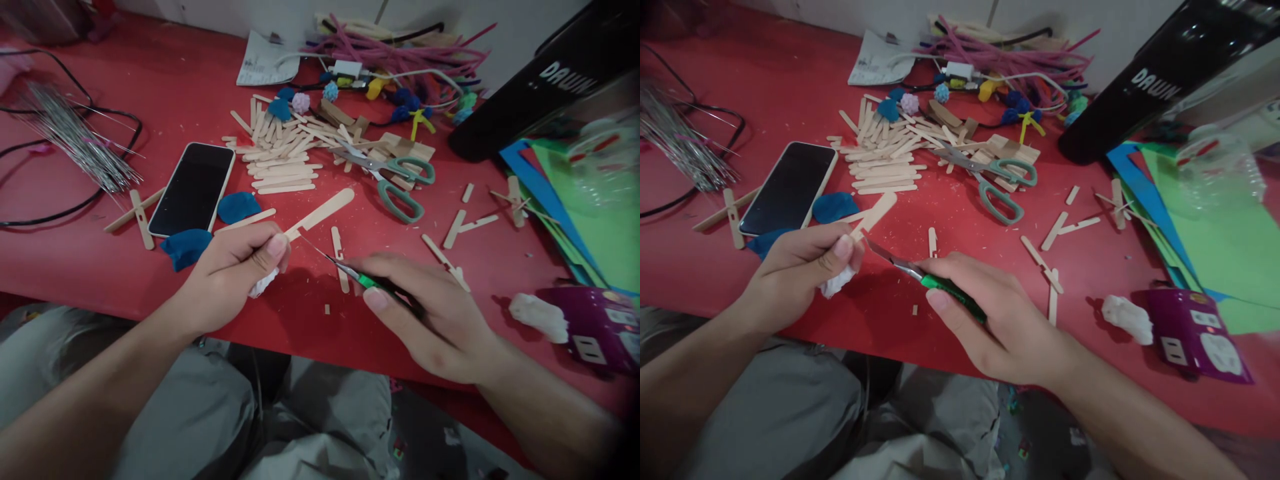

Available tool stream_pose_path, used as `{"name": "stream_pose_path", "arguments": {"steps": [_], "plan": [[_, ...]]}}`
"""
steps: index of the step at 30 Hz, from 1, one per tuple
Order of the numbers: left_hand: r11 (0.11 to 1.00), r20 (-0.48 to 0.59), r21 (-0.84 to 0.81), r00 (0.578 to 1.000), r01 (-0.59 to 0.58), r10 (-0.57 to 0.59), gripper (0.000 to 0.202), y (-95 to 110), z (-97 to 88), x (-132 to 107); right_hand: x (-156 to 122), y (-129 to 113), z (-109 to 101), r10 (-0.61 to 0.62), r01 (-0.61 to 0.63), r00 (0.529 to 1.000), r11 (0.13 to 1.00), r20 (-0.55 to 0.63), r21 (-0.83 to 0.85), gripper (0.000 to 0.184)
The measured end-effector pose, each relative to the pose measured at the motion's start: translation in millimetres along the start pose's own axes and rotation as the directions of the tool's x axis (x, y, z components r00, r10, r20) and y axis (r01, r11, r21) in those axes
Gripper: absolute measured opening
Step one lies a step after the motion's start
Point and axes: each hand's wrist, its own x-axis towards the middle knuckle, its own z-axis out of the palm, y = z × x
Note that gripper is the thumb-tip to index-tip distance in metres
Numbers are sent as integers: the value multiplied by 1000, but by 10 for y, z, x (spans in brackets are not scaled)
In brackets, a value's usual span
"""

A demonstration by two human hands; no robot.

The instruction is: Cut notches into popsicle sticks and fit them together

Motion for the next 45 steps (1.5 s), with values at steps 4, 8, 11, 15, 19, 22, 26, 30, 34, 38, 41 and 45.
{"name": "stream_pose_path", "arguments": {"steps": [4,8,11,15,19,22,26,30,34,38,41,45], "plan": [[992,-39,123,999,-21,26,31,-12,32,-27,18,4,14,18,-18,999,999,-27,-31,27],[952,-50,291,992,-96,115,29,-18,82,-43,39,5,35,39,-40,999,999,-18,-32,23],[926,-43,352,986,-136,162,29,-16,99,-45,42,5,35,33,-34,999,999,-18,-26,23],[916,-43,371,982,-153,182,30,-9,97,-51,33,10,31,62,-62,998,998,-6,-29,22],[916,-38,374,985,-145,171,28,-3,98,-56,34,15,38,61,-62,998,998,-2,-23,22],[910,-42,390,984,-144,173,27,-15,106,-54,46,9,42,64,-64,998,998,-5,-24,20],[893,-40,422,981,-155,190,24,-55,116,-50,58,-7,39,79,-79,997,997,5,-10,17],[850,-24,500,979,-164,203,23,-73,127,-39,49,-11,53,95,-94,995,995,14,-11,17],[806,-28,577,983,-133,182,25,-53,152,-21,43,-1,86,137,-137,990,991,19,-6,19],[786,-45,611,986,-98,158,27,-39,179,-11,80,3,90,178,-178,983,984,33,0,19],[785,-53,614,988,-82,144,27,-39,184,-3,109,-2,76,189,-190,981,982,40,3,19],[791,-64,607,988,-73,140,27,-49,172,16,113,-7,62,205,-207,977,978,51,35,21]]}}
